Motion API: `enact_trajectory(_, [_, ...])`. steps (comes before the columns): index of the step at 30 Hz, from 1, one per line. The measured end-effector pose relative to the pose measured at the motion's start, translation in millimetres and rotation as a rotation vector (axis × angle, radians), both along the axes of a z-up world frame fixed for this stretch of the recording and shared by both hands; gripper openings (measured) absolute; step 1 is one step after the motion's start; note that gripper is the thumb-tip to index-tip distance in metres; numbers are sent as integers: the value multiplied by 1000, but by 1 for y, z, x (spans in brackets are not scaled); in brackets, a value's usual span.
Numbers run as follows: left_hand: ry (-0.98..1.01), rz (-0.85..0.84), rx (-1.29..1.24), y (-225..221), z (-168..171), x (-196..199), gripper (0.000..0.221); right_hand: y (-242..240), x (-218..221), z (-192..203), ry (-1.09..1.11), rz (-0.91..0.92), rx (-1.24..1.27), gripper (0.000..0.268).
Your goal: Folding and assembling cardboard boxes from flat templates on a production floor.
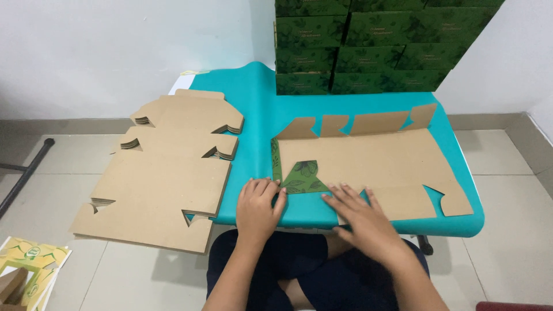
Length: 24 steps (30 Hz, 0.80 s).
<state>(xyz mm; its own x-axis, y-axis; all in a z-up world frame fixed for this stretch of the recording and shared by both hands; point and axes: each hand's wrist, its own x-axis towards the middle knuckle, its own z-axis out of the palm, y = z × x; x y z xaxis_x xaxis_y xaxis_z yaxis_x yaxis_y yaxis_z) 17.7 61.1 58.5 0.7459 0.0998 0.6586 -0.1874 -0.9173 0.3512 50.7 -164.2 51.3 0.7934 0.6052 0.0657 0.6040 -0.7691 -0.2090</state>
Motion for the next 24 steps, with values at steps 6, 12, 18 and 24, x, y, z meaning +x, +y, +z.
enact_trajectory(6, [5,8,20,-1,-3,1,12,-29,22,29,394,-190,425,56])
enact_trajectory(12, [-60,7,-46,-3,0,-3,6,-3,29,18,59,-477,595,36])
enact_trajectory(18, [-155,-235,-22,-30,-15,-15,7,4,34,-9,-264,-416,498,69])
enact_trajectory(24, [99,-374,28,-76,-16,-3,55,6,33,-8,-397,-279,449,16])
